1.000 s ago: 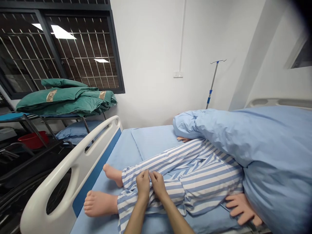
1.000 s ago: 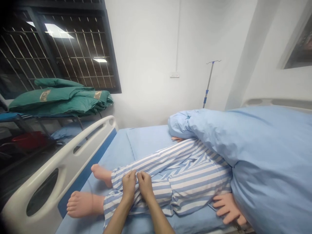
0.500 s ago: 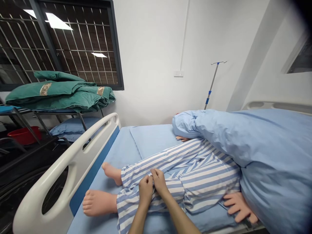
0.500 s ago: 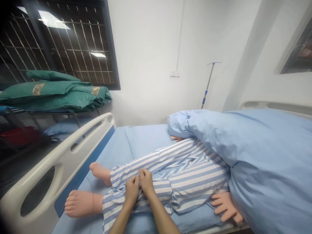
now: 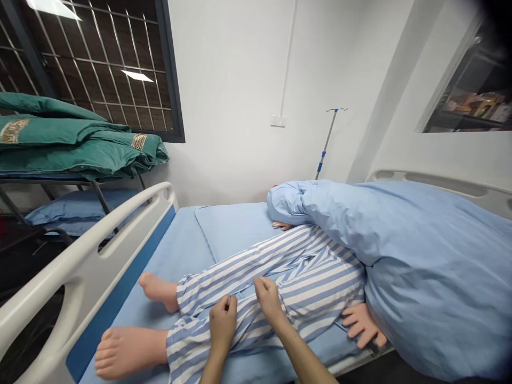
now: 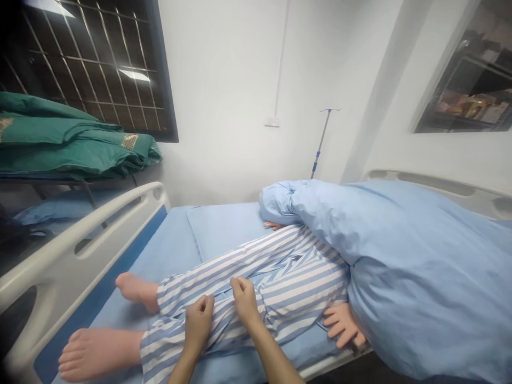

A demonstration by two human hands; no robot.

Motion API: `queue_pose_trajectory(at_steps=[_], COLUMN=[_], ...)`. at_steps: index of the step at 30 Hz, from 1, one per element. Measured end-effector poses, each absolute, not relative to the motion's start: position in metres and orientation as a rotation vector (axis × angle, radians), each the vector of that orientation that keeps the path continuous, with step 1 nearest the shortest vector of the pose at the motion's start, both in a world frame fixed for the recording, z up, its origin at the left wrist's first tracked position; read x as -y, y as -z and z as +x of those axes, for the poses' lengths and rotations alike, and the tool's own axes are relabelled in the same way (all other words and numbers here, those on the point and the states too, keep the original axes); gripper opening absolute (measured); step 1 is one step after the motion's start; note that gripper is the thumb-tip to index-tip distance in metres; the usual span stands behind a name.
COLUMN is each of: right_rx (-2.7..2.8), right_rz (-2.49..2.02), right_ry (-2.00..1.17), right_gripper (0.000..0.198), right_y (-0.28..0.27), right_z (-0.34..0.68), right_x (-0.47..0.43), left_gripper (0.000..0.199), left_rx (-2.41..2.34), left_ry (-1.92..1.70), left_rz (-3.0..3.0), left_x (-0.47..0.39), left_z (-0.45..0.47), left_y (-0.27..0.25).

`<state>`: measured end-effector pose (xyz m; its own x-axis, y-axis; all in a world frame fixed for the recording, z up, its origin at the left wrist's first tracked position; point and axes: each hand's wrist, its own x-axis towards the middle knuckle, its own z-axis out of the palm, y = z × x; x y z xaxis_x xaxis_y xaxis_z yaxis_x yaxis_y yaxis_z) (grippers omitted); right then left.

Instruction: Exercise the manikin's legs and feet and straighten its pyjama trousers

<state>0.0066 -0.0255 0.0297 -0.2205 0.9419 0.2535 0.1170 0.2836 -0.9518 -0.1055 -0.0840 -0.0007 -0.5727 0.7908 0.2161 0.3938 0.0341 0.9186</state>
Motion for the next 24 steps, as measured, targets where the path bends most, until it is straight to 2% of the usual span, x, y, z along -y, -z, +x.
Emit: queue_pose_trajectory(at_steps=[7, 12, 20, 24], right_rx=[1.715, 1.684, 1.583, 1.559], right_rz=[-1.041, -1.025, -0.995, -0.965], right_ry=[-0.964, -1.041, -1.089, -1.103], right_gripper=[0.038, 0.037, 0.037, 0.036], right_y=[-0.005, -0.009, -0.006, -0.006], right_z=[-0.020, -0.021, -0.018, -0.016], right_x=[0.023, 0.005, 0.005, 0.005], left_gripper=[0.035, 0.035, 0.034, 0.033], left_rx=[-2.002, -1.983, -1.807, -1.700], left_ry=[-1.503, -1.459, -1.615, -1.658], left_rz=[1.267, 1.145, 1.026, 0.983], left_x=[0.085, 0.090, 0.060, 0.035], left_z=[-0.105, -0.090, -0.091, -0.086], left_y=[0.004, 0.007, -0.044, -0.043])
